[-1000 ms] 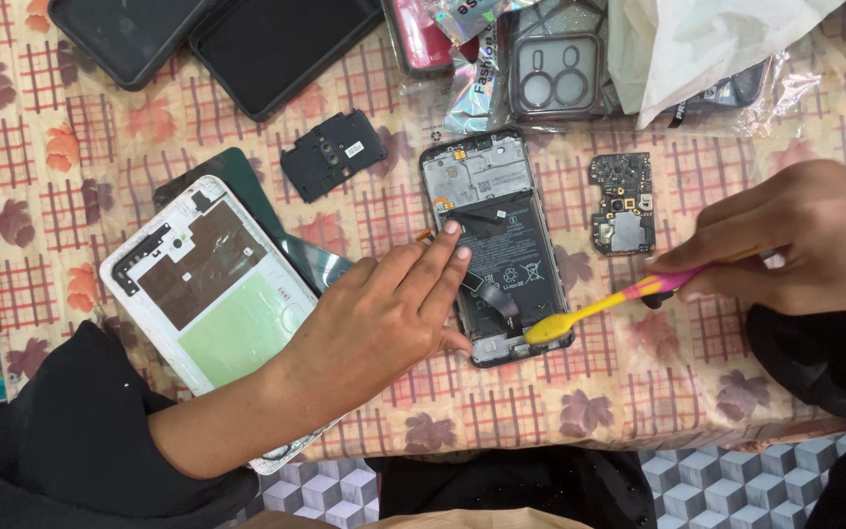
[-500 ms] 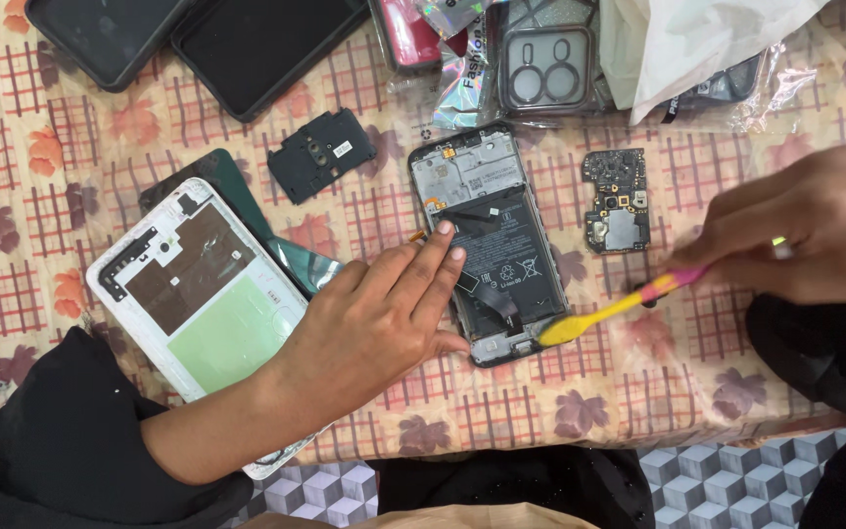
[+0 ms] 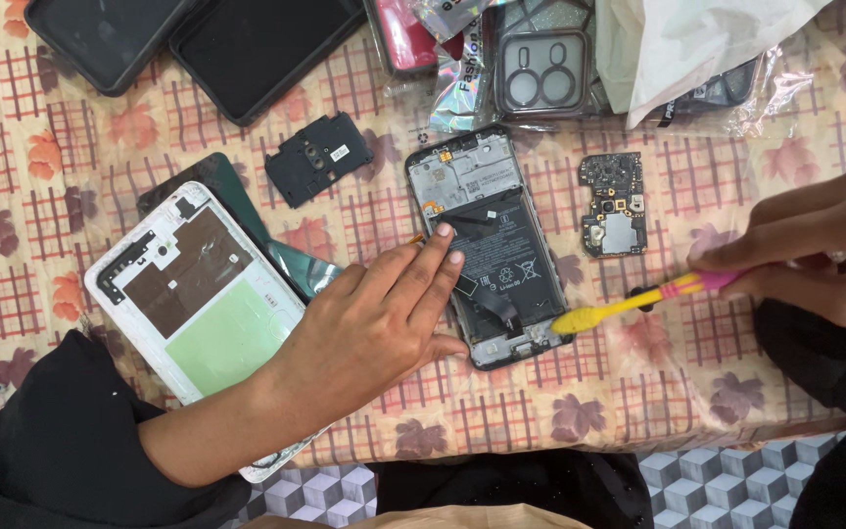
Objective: The person disassembles a smartphone by removing screws and detaching internal components. They use a screwdriver to loosen screws and a brush to clean the interior, then reposition the motherboard and other parts.
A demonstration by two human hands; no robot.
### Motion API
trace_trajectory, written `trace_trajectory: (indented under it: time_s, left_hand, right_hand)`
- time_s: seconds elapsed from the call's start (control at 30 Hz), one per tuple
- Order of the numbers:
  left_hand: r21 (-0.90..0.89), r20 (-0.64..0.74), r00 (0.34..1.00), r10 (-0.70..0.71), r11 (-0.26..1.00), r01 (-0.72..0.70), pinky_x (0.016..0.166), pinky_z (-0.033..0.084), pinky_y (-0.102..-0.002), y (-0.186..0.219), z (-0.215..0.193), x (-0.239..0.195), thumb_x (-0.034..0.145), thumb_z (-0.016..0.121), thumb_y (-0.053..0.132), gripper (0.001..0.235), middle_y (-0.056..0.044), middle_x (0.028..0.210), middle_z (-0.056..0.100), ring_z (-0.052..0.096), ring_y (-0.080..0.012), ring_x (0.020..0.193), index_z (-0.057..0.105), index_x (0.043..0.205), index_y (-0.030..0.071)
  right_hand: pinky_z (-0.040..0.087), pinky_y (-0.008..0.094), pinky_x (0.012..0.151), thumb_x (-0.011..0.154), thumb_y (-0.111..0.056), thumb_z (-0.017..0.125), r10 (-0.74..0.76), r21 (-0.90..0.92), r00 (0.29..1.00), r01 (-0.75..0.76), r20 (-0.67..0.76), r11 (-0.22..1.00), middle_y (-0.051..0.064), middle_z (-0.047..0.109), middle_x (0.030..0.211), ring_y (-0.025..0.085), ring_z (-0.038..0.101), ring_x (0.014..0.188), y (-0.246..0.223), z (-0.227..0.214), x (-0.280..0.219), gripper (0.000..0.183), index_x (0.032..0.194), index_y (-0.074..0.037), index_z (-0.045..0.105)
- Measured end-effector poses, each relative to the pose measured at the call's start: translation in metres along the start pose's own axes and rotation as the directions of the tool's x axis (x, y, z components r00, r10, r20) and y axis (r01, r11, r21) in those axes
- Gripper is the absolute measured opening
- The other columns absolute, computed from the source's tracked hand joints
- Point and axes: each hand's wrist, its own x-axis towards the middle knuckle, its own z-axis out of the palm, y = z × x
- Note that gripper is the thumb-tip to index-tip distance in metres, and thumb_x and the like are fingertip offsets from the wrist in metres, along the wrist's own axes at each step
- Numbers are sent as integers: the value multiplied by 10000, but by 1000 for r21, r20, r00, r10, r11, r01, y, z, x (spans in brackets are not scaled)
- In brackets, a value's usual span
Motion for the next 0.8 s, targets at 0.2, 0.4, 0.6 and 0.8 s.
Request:
trace_trajectory:
  time_s: [0.2, 0.4, 0.6, 0.8]
  left_hand:
    - [62, 6, 1000, -14, 998, 13, 733, 530, -296, 2, -3, 0, 893, 607, 624, 752, -149, 1393, 628, 604, -223, 1153, 678, 1286, -13]
    - [55, -8, 1000, -21, 998, 22, 747, 531, -311, 3, -2, 0, 869, 591, 679, 823, -159, 1380, 638, 604, -232, 1142, 679, 1282, -27]
    - [39, -14, 1000, -19, 999, 20, 754, 540, -306, 2, -1, 0, 868, 594, 687, 832, -173, 1368, 644, 609, -237, 1145, 688, 1269, -37]
    - [33, -21, 1000, -18, 999, 19, 758, 549, -308, 2, 0, 1, 858, 610, 680, 832, -177, 1357, 649, 615, -247, 1146, 691, 1257, -45]
  right_hand:
    - [365, 313, 274, 721, -312, 851, 12, -3, 998, -12, 62, 1000, -19, 710, 559, 88, 554, 340, -2, -4, 4, 249, 969, -317, 866]
    - [342, 289, 204, 742, -287, 837, -117, 49, 993, 118, -27, 992, -23, 729, 563, 67, 543, 307, -2, -4, 4, 201, 941, -281, 865]
    - [422, 234, 344, 717, -308, 834, -126, 9, 992, 126, -9, 992, -79, 777, 594, 16, 634, 395, -2, -2, 4, 325, 1040, -303, 860]
    - [410, 249, 305, 708, -337, 870, -206, -17, 978, 206, 3, 978, -55, 794, 650, 37, 626, 369, 7, 0, 6, 275, 982, -318, 858]
